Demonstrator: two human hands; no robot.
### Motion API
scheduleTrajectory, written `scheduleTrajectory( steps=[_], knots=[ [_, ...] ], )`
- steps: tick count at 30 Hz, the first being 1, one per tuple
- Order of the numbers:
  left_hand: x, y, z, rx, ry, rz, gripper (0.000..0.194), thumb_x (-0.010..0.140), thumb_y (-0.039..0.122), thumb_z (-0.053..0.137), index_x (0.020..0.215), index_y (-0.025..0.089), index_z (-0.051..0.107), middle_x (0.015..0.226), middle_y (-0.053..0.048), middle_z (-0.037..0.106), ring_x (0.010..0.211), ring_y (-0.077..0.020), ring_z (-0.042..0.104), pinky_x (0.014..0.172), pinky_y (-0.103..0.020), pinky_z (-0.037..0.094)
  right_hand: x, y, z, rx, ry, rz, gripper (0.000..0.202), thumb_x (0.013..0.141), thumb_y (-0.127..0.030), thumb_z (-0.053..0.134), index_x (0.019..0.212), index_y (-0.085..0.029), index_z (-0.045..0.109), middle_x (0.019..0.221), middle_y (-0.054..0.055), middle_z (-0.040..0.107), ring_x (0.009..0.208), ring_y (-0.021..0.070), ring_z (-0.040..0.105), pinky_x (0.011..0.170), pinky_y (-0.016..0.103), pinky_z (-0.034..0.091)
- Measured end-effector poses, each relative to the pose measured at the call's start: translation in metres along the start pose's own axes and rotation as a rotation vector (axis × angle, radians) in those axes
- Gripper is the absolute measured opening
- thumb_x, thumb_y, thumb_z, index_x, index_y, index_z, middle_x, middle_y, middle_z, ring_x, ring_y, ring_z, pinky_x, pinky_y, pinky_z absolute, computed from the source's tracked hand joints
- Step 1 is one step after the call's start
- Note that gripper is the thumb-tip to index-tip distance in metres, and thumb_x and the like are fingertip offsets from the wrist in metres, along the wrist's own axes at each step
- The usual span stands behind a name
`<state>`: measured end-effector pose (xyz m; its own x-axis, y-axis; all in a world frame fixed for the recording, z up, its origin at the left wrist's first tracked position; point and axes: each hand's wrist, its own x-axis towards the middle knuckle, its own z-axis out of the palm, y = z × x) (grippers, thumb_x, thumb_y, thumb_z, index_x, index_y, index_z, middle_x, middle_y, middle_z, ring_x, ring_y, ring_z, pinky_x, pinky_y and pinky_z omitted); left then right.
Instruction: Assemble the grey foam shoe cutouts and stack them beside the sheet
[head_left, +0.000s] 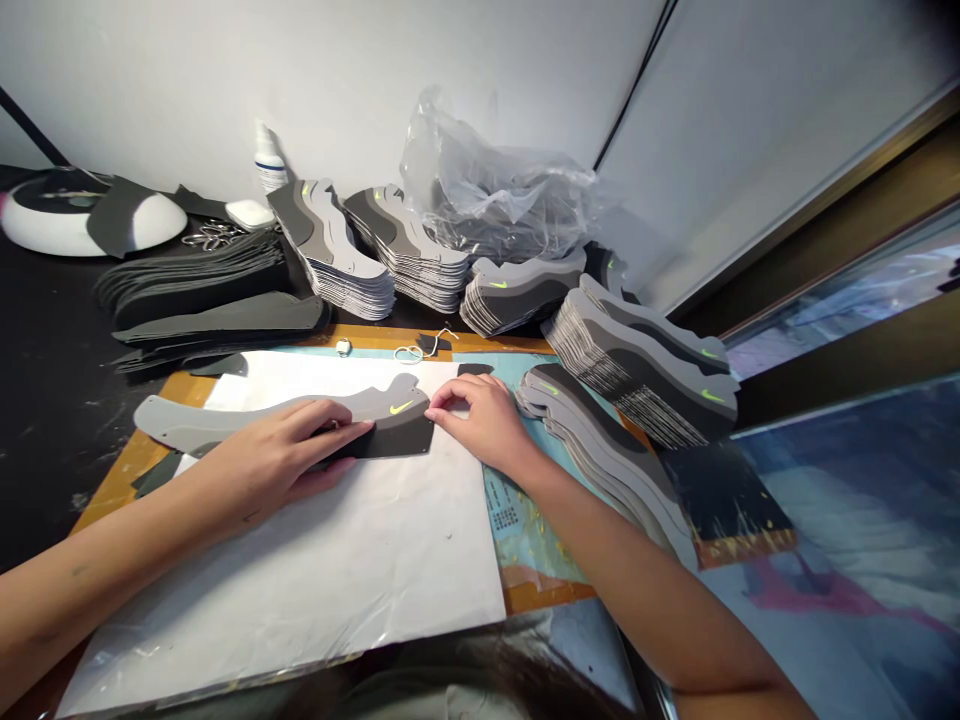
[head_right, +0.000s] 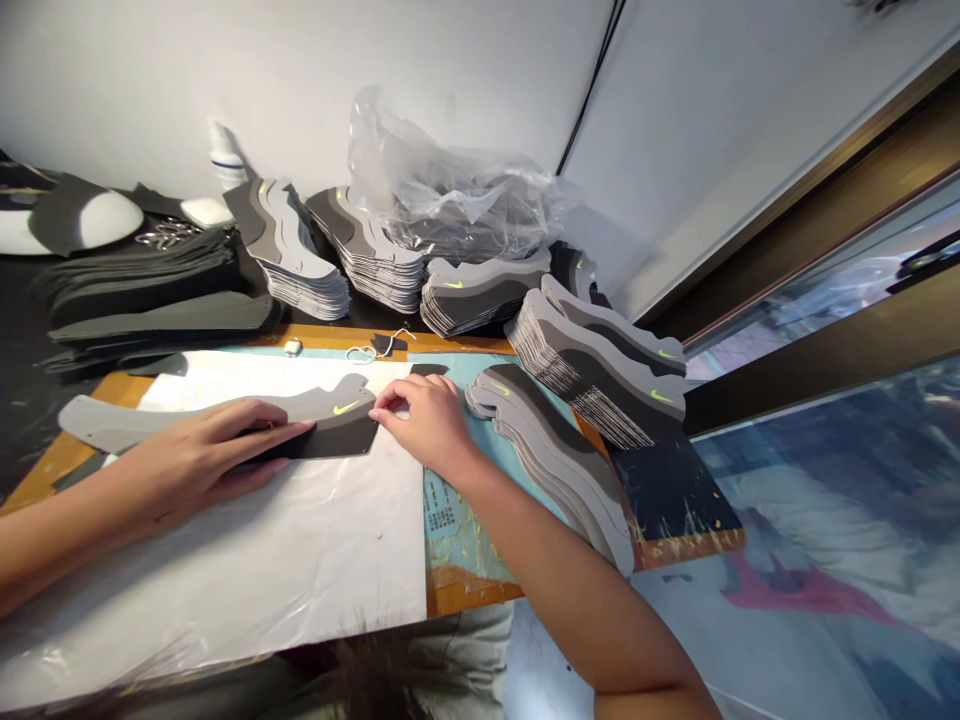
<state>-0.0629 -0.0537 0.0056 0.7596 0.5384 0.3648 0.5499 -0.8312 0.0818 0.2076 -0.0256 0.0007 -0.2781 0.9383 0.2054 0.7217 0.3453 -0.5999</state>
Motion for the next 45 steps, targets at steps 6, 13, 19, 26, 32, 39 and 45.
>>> scheduleTrajectory(
  steps=[6,13,19,26,32,39,45],
  knots=[
    [0.004,0.002,-0.004,-0.018,0.002,-0.005,0.033,0.099,0.022,0.045,0.122,0.009,0.066,0.102,-0.013,0.064,0.087,-0.0183,0.063,0.078,-0.029,0.054,0.001,0.004,-0.007,0.038,0.179,-0.09,0.017,0.082,-0.007,0.058,0.09,-0.02,0.064,0.089,0.002,0.067,0.086,0.0172,0.059,0.083,0.031,0.043],
    [-0.001,-0.001,0.002,-0.12,-0.05,-0.086,0.035,0.098,0.03,0.048,0.125,0.016,0.065,0.106,-0.012,0.063,0.09,-0.0205,0.061,0.079,-0.03,0.051,-0.006,-0.015,-0.005,0.074,-0.14,-0.352,0.007,0.094,-0.024,0.057,0.098,-0.02,0.061,0.094,0.004,0.065,0.089,0.0172,0.057,0.082,0.029,0.043],
    [-0.001,-0.01,-0.002,-0.448,-0.082,-0.265,0.034,0.096,0.033,0.053,0.127,0.022,0.062,0.107,-0.008,0.058,0.093,-0.0174,0.058,0.08,-0.026,0.048,-0.007,-0.013,0.0,-0.017,-0.278,-0.332,0.003,0.095,-0.023,0.057,0.098,-0.021,0.058,0.096,0.003,0.065,0.09,0.0181,0.055,0.081,0.029,0.041],
    [0.001,-0.019,-0.012,-0.672,-0.05,-0.408,0.028,0.095,0.038,0.056,0.116,0.022,0.066,0.094,-0.003,0.059,0.084,-0.0143,0.055,0.075,-0.023,0.044,-0.004,-0.027,-0.006,-0.076,-0.337,-0.251,0.006,0.095,-0.026,0.058,0.097,-0.02,0.057,0.1,0.003,0.065,0.094,0.0183,0.056,0.08,0.029,0.04],
    [-0.001,-0.018,-0.011,-0.682,-0.04,-0.369,0.029,0.095,0.038,0.055,0.114,0.021,0.067,0.094,-0.004,0.06,0.083,-0.0149,0.055,0.073,-0.024,0.045,0.005,-0.058,-0.002,-0.465,-0.38,-0.197,0.035,0.096,-0.049,0.054,0.082,-0.018,0.063,0.083,0.008,0.069,0.074,0.0209,0.061,0.059,0.03,0.03],
    [-0.002,-0.015,-0.007,-0.696,-0.003,-0.351,0.029,0.095,0.036,0.055,0.115,0.021,0.068,0.093,-0.005,0.057,0.081,-0.0151,0.054,0.069,-0.024,0.045,0.0,-0.061,0.026,-0.434,-0.261,-0.319,0.035,0.1,-0.045,0.045,0.09,-0.021,0.069,0.088,0.005,0.075,0.076,0.0192,0.065,0.055,0.03,0.027],
    [-0.002,-0.013,-0.009,-0.719,0.008,-0.37,0.026,0.095,0.032,0.055,0.114,0.021,0.068,0.098,-0.007,0.058,0.083,-0.0159,0.055,0.07,-0.025,0.046,-0.002,-0.058,0.033,-0.499,-0.249,-0.297,0.042,0.101,-0.044,0.041,0.083,-0.02,0.071,0.079,0.005,0.074,0.068,0.0158,0.062,0.053,0.03,0.018]
  ],
)
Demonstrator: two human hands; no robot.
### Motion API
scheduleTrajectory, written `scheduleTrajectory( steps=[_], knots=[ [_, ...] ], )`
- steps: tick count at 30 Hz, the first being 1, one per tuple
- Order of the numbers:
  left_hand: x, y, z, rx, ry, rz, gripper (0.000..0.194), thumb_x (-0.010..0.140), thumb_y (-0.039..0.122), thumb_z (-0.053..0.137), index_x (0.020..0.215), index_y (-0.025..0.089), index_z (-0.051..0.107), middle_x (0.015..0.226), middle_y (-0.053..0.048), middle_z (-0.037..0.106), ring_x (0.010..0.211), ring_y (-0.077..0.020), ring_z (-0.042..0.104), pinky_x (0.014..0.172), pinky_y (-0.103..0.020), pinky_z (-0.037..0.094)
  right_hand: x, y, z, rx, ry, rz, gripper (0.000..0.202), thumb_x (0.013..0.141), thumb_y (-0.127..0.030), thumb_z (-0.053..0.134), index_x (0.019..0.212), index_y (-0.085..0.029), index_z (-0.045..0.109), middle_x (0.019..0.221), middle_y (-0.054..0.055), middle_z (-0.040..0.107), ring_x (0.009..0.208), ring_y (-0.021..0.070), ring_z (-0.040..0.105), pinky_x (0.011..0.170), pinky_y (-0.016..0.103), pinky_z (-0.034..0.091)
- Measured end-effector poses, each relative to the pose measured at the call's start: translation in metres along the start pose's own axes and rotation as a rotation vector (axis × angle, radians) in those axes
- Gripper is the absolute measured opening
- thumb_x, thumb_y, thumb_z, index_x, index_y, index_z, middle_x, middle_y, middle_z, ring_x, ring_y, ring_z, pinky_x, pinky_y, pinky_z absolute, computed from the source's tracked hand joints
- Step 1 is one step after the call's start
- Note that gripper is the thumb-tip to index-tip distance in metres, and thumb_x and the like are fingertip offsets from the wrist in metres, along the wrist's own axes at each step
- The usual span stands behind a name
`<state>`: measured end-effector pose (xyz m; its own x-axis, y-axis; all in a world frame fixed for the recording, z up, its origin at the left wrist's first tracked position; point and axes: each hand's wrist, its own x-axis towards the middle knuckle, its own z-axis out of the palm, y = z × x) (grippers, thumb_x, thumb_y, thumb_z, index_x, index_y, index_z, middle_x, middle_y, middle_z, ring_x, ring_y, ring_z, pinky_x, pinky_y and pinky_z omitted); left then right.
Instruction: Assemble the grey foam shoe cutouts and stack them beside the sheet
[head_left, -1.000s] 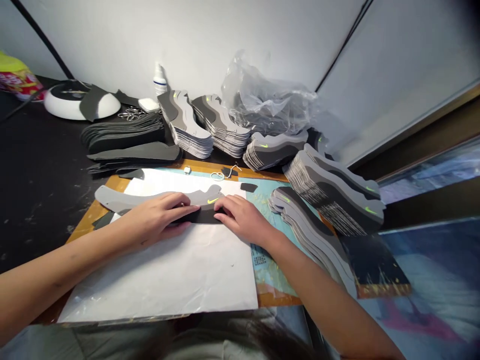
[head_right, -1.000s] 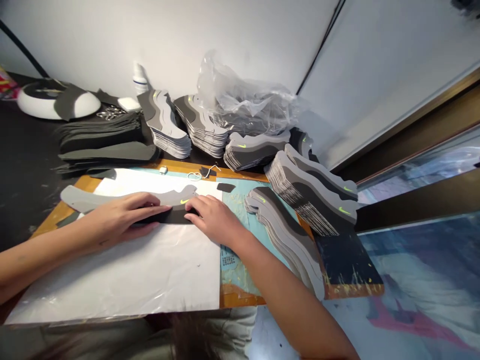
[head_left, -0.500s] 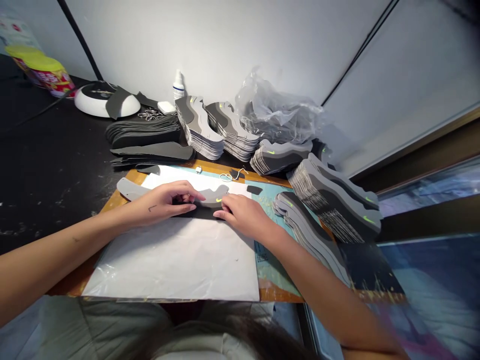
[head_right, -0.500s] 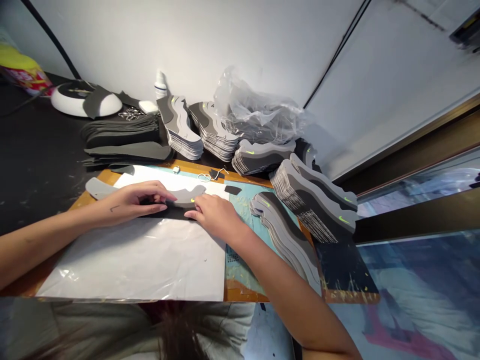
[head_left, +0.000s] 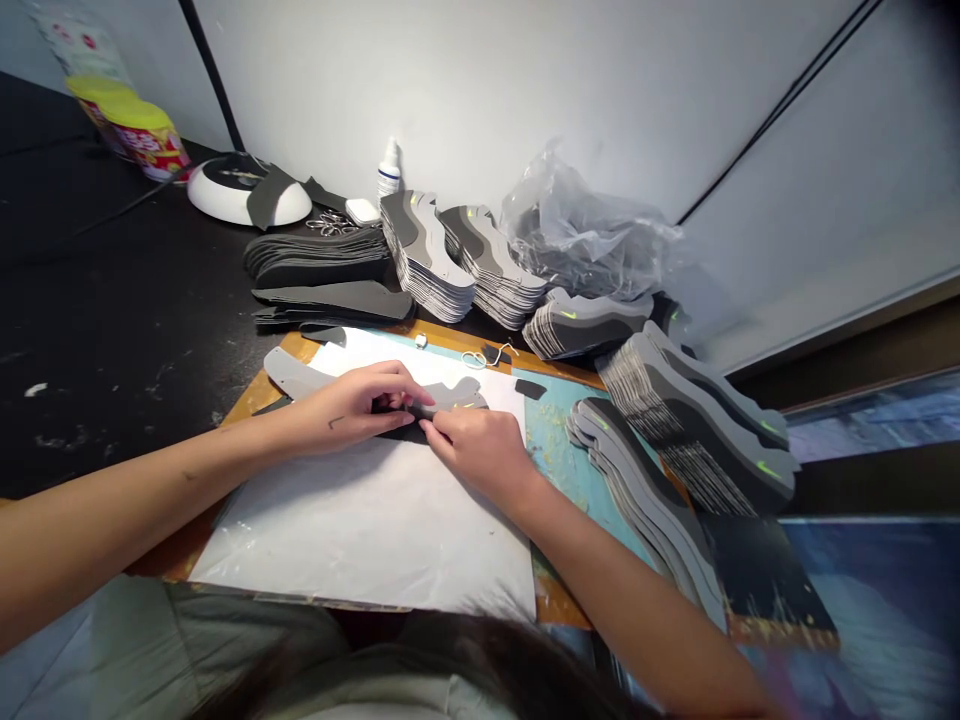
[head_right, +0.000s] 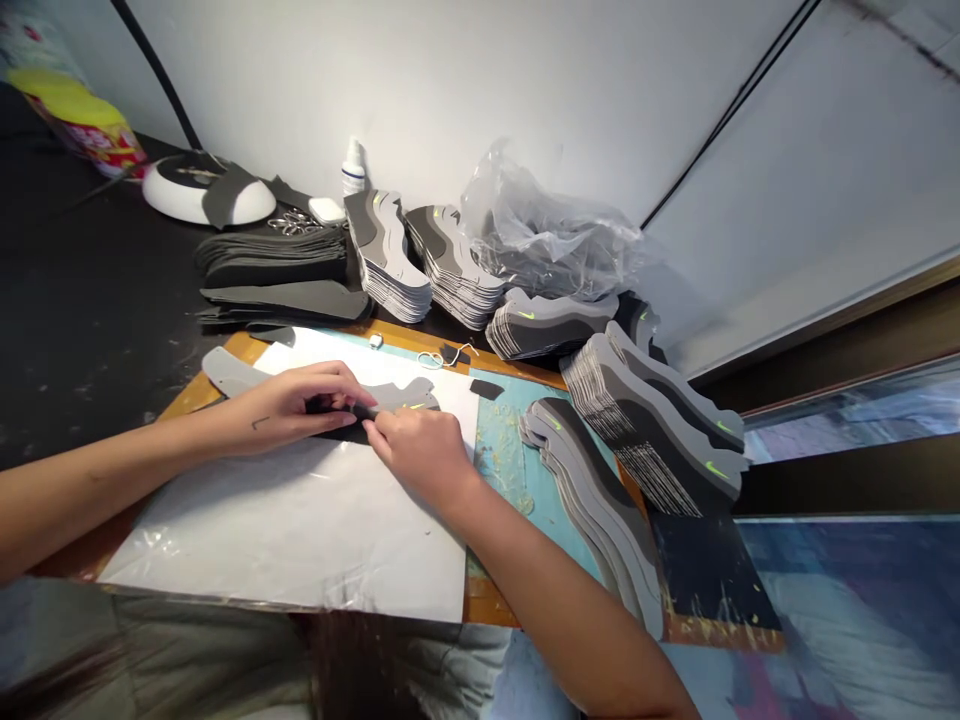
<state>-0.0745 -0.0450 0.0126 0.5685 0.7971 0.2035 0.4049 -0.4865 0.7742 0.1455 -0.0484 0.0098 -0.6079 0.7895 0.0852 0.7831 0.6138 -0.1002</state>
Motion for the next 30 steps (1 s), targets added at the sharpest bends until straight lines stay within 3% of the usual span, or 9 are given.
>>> scheduleTrajectory(
  steps=[5,11,19,24,27,30],
  knots=[
    [0.0,-0.002,0.003,0.019,0.053,0.02,0.028,0.095,0.03,0.055,0.118,0.02,0.066,0.092,-0.005,0.054,0.082,-0.0156,0.054,0.071,-0.025,0.046,0.0,-0.008,0.001,-0.033,0.003,0.062,0.05,0.101,-0.05,0.038,0.08,-0.019,0.071,0.076,0.007,0.074,0.065,0.0174,0.063,0.052,0.03,0.017],
    [-0.001,-0.004,0.004,0.046,0.059,0.037,0.028,0.094,0.031,0.055,0.118,0.02,0.065,0.092,-0.004,0.055,0.082,-0.0156,0.055,0.07,-0.025,0.046,-0.001,-0.01,0.0,-0.004,0.012,-0.077,0.042,0.101,-0.047,0.04,0.086,-0.021,0.07,0.08,0.004,0.073,0.07,0.0161,0.064,0.053,0.031,0.021],
    [-0.001,-0.008,-0.024,-0.014,-0.019,-0.206,0.044,0.087,0.046,0.064,0.123,0.02,0.06,0.096,-0.005,0.063,0.068,-0.0109,0.056,0.059,-0.02,0.045,0.003,-0.011,-0.006,0.066,-0.021,0.044,0.037,0.097,-0.043,0.049,0.074,-0.022,0.069,0.074,0.001,0.071,0.065,0.0147,0.059,0.053,0.03,0.016],
    [0.0,-0.007,-0.026,-0.081,-0.061,-0.251,0.041,0.083,0.043,0.069,0.116,0.019,0.064,0.084,-0.002,0.064,0.069,-0.0119,0.059,0.058,-0.019,0.045,0.004,0.002,-0.013,0.096,-0.047,0.13,0.041,0.094,-0.05,0.055,0.066,-0.021,0.065,0.069,0.0,0.067,0.063,0.0145,0.054,0.053,0.029,0.016],
    [0.001,-0.002,-0.021,-0.121,-0.053,-0.23,0.037,0.083,0.04,0.069,0.113,0.018,0.065,0.082,-0.002,0.064,0.071,-0.0126,0.059,0.059,-0.02,0.046,0.002,0.01,-0.012,0.103,0.034,0.127,0.036,0.092,-0.048,0.059,0.068,-0.021,0.062,0.07,0.0,0.065,0.065,0.0151,0.054,0.054,0.029,0.021],
    [0.001,-0.001,-0.018,-0.137,-0.029,-0.206,0.035,0.083,0.039,0.068,0.111,0.017,0.066,0.082,-0.002,0.063,0.071,-0.0126,0.058,0.059,-0.02,0.046,0.0,0.013,-0.008,0.159,0.153,0.009,0.02,0.093,-0.039,0.061,0.082,-0.021,0.064,0.082,0.002,0.066,0.078,0.0177,0.057,0.064,0.028,0.033]
  ],
)
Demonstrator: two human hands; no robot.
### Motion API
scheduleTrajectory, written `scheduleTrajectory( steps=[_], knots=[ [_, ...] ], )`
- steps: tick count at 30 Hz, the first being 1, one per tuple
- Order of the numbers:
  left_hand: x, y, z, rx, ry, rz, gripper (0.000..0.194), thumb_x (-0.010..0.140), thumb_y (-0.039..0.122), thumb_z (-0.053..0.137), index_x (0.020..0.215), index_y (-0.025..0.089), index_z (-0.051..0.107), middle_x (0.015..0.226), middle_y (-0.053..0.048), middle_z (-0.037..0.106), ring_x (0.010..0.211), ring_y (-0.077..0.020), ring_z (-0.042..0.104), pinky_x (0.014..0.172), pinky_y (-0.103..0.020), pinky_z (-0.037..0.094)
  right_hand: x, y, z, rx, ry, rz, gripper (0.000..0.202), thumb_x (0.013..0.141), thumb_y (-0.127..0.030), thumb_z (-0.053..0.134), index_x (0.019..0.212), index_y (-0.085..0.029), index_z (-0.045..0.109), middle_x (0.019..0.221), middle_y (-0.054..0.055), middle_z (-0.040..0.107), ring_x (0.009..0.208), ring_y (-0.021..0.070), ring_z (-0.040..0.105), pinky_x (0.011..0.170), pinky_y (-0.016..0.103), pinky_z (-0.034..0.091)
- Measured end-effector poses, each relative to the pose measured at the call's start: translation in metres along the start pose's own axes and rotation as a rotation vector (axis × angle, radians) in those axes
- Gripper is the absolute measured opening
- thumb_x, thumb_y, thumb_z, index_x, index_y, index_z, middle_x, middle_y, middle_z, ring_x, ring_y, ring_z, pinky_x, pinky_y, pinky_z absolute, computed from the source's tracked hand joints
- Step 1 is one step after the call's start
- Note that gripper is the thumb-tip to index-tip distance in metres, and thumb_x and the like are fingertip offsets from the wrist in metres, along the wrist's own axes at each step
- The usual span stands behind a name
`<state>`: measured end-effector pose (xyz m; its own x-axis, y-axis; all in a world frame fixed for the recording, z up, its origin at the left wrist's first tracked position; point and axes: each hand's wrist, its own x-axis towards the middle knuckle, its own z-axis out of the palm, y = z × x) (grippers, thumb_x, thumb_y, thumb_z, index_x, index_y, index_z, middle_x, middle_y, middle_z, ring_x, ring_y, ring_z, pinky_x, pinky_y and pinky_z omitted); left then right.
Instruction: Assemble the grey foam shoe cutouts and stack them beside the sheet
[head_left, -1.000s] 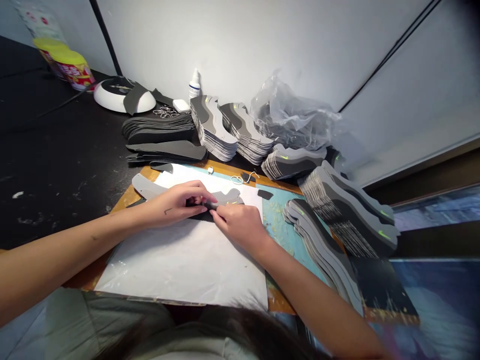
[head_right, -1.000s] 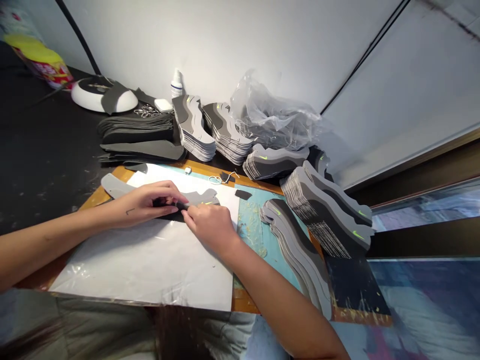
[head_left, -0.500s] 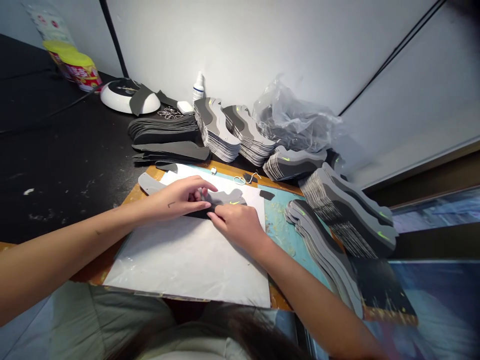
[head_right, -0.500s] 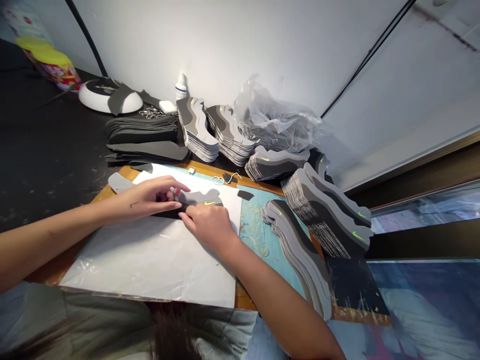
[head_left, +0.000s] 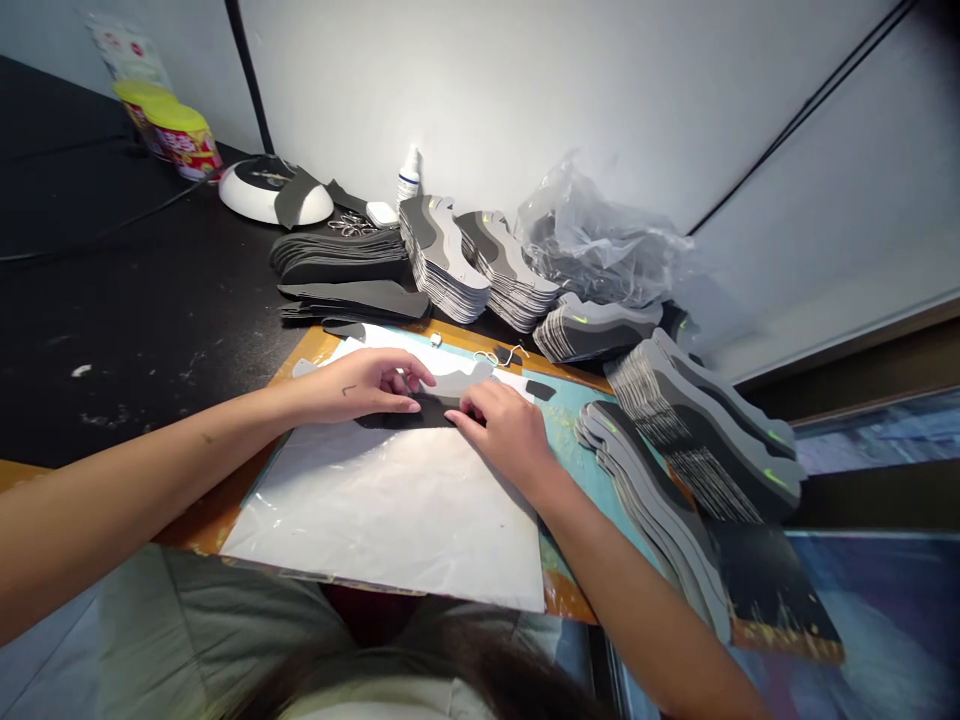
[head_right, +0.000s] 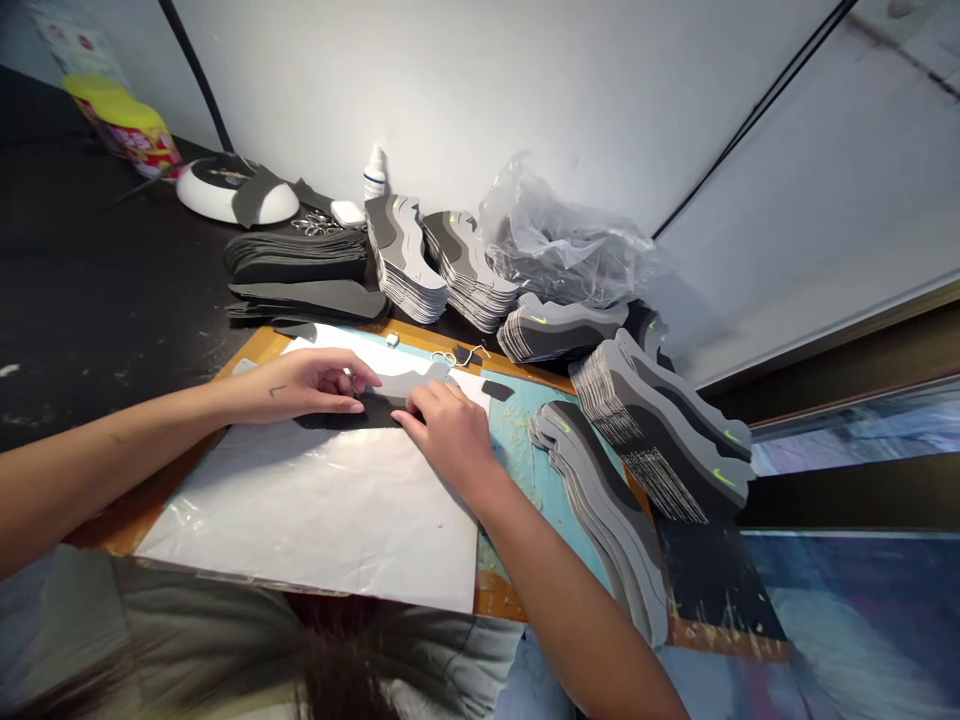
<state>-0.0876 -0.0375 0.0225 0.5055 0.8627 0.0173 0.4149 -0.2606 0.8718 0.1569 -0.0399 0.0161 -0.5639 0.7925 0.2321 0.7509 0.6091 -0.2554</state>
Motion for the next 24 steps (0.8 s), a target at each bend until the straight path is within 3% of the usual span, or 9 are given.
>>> scheduleTrajectory(
  steps=[5,14,19,24],
  knots=[
    [0.0,-0.003,0.002,-0.006,0.015,0.029,0.035,0.085,0.039,0.067,0.112,0.017,0.065,0.08,-0.002,0.061,0.069,-0.012,0.057,0.059,-0.02,0.045,0.0,-0.002,0.007,0.182,-0.133,-0.292,0.018,0.096,-0.033,0.055,0.108,-0.022,0.063,0.104,0.006,0.067,0.093,0.0197,0.058,0.085,0.032,0.041],
    [0.001,-0.002,0.001,-0.004,-0.002,0.059,0.017,0.086,0.034,0.065,0.088,0.016,0.065,0.076,-0.001,0.059,0.065,-0.0107,0.049,0.056,-0.02,0.039,0.004,-0.01,0.002,0.249,-0.185,-0.201,0.016,0.093,-0.025,0.058,0.108,-0.019,0.062,0.098,0.004,0.067,0.085,0.0183,0.055,0.082,0.031,0.04],
    [0.002,-0.005,0.002,-0.018,0.031,0.089,0.016,0.085,0.03,0.066,0.08,0.015,0.065,0.075,-0.001,0.059,0.062,-0.0094,0.049,0.056,-0.019,0.04,0.005,-0.01,0.002,0.287,-0.194,-0.185,0.015,0.092,-0.025,0.06,0.107,-0.02,0.062,0.092,0.002,0.065,0.082,0.0173,0.053,0.08,0.03,0.039],
    [0.002,-0.003,0.002,-0.004,-0.017,0.062,0.018,0.085,0.032,0.066,0.08,0.015,0.067,0.071,0.0,0.059,0.06,-0.0091,0.048,0.053,-0.019,0.036,0.005,-0.008,0.003,0.308,-0.18,-0.194,0.015,0.092,-0.024,0.06,0.107,-0.02,0.063,0.09,0.002,0.064,0.082,0.0167,0.053,0.08,0.03,0.04]
  ],
)
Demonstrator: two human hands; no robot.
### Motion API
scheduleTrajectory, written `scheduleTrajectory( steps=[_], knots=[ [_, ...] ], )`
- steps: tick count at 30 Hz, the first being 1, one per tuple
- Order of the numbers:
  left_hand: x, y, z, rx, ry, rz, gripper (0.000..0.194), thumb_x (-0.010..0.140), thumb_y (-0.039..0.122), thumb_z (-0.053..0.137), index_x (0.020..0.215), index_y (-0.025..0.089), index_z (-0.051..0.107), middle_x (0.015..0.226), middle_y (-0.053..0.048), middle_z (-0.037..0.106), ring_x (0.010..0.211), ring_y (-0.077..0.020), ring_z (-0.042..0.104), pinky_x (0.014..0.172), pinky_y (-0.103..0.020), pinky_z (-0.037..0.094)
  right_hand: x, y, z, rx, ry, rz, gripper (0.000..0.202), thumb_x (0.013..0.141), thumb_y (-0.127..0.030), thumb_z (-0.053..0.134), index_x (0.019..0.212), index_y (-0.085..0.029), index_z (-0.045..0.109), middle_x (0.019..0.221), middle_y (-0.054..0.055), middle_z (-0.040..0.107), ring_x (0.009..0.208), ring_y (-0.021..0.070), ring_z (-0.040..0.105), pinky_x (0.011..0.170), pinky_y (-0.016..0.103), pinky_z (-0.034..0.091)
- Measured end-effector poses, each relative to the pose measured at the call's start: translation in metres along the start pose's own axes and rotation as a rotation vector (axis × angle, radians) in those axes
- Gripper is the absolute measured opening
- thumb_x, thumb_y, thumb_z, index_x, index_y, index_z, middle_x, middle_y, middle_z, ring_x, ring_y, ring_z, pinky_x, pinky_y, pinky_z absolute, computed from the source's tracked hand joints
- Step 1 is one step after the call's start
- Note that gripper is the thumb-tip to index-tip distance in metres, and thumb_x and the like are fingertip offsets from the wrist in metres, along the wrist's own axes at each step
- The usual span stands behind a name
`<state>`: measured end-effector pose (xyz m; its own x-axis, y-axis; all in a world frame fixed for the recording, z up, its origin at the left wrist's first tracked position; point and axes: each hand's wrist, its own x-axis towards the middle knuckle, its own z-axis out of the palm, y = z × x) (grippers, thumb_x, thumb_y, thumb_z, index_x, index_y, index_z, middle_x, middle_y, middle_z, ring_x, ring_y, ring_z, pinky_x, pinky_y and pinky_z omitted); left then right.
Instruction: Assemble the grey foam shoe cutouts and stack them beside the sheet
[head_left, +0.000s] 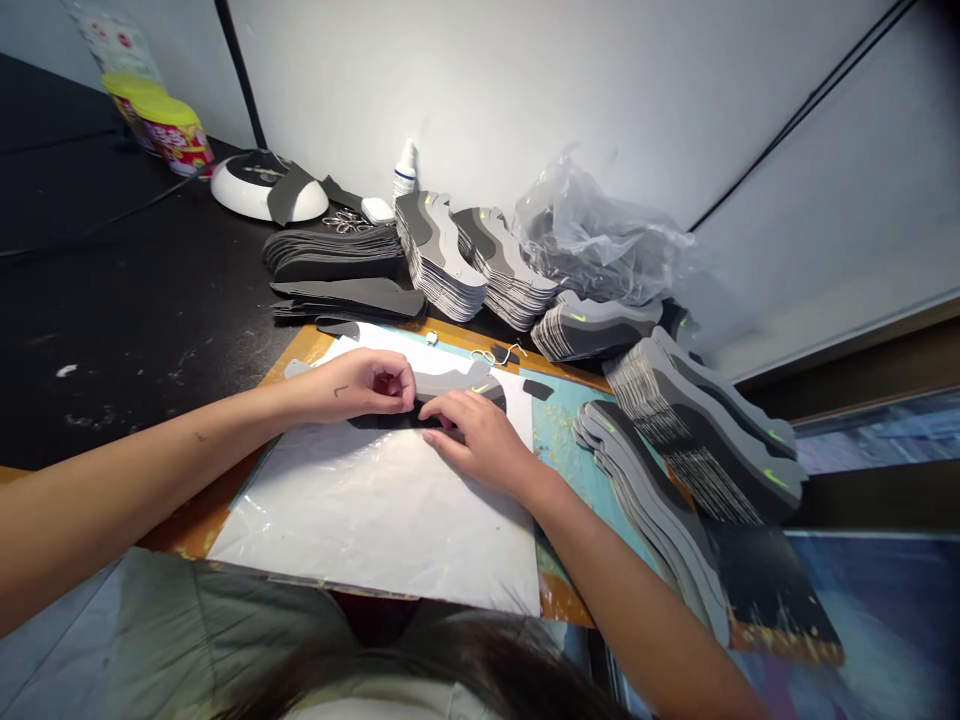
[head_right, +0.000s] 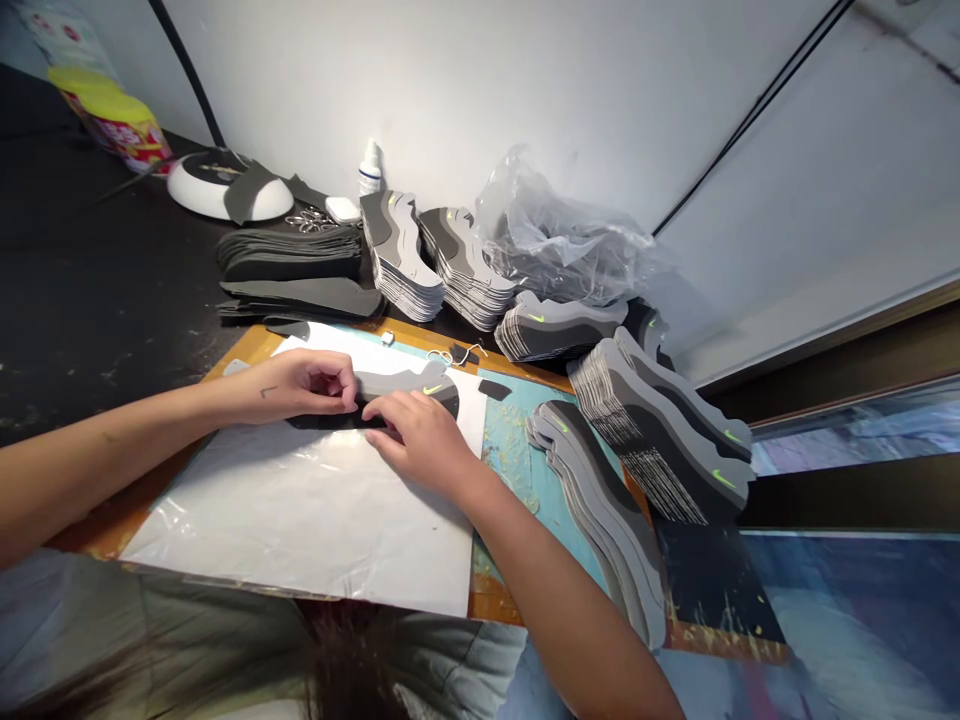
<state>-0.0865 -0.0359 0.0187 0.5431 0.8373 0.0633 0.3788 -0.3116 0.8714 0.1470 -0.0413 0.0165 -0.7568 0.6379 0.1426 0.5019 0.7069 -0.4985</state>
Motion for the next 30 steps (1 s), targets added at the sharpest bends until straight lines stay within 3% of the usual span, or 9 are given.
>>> scheduleTrajectory(
  steps=[6,11,14,17,21,24,30],
  knots=[
    [-0.001,-0.001,0.001,0.035,0.014,0.023,0.017,0.086,0.032,0.065,0.082,0.016,0.069,0.072,0.0,0.057,0.062,-0.0099,0.048,0.055,-0.02,0.037,-0.005,0.001,0.003,-0.068,0.047,0.007,0.021,0.093,-0.028,0.059,0.112,-0.022,0.065,0.104,0.005,0.062,0.093,0.0192,0.056,0.085,0.033,0.045],
    [-0.001,-0.003,0.003,0.028,0.037,0.025,0.018,0.086,0.034,0.065,0.089,0.016,0.069,0.076,-0.001,0.059,0.066,-0.011,0.051,0.058,-0.021,0.04,-0.007,-0.001,0.006,-0.13,0.122,-0.004,0.021,0.091,-0.027,0.059,0.11,-0.024,0.066,0.137,0.008,0.053,0.127,0.0259,0.045,0.1,0.04,0.044],
    [-0.001,-0.003,0.004,0.015,0.046,0.0,0.021,0.087,0.034,0.064,0.099,0.017,0.068,0.078,-0.001,0.06,0.068,-0.0122,0.054,0.059,-0.022,0.043,-0.007,0.001,0.006,-0.107,0.072,-0.047,0.024,0.093,-0.026,0.055,0.116,-0.022,0.063,0.14,0.007,0.054,0.134,0.0237,0.043,0.11,0.042,0.038],
    [-0.001,-0.002,0.004,0.045,0.067,0.013,0.02,0.086,0.034,0.065,0.096,0.018,0.069,0.089,-0.003,0.061,0.072,-0.0123,0.056,0.062,-0.023,0.046,-0.006,0.005,0.006,-0.137,0.011,-0.07,0.038,0.097,-0.032,0.051,0.133,-0.019,0.055,0.144,0.007,0.053,0.14,0.0232,0.04,0.116,0.045,0.032],
    [-0.002,-0.002,0.001,0.05,0.064,0.036,0.017,0.086,0.031,0.065,0.095,0.017,0.069,0.095,-0.004,0.06,0.077,-0.0125,0.056,0.067,-0.023,0.047,-0.006,0.009,0.008,-0.191,-0.133,-0.159,0.061,0.101,-0.048,0.04,0.149,-0.011,0.039,0.155,0.012,0.04,0.149,0.0236,0.026,0.122,0.045,0.024],
    [-0.003,-0.003,-0.004,0.052,0.01,0.053,0.019,0.088,0.03,0.063,0.101,0.018,0.069,0.095,-0.005,0.061,0.079,-0.0135,0.055,0.068,-0.024,0.047,-0.008,0.009,0.01,-0.226,-0.182,-0.164,0.074,0.099,-0.061,0.032,0.153,-0.01,0.03,0.159,0.014,0.03,0.151,0.0239,0.021,0.123,0.046,0.022],
    [-0.003,-0.002,-0.013,0.093,-0.189,0.077,0.021,0.089,0.027,0.063,0.107,0.019,0.068,0.096,-0.005,0.059,0.082,-0.0149,0.055,0.071,-0.025,0.047,-0.01,0.007,0.011,-0.265,-0.205,-0.165,0.085,0.095,-0.069,0.02,0.153,-0.007,0.029,0.16,0.016,0.029,0.152,0.0247,0.018,0.124,0.046,0.02]
  ],
)
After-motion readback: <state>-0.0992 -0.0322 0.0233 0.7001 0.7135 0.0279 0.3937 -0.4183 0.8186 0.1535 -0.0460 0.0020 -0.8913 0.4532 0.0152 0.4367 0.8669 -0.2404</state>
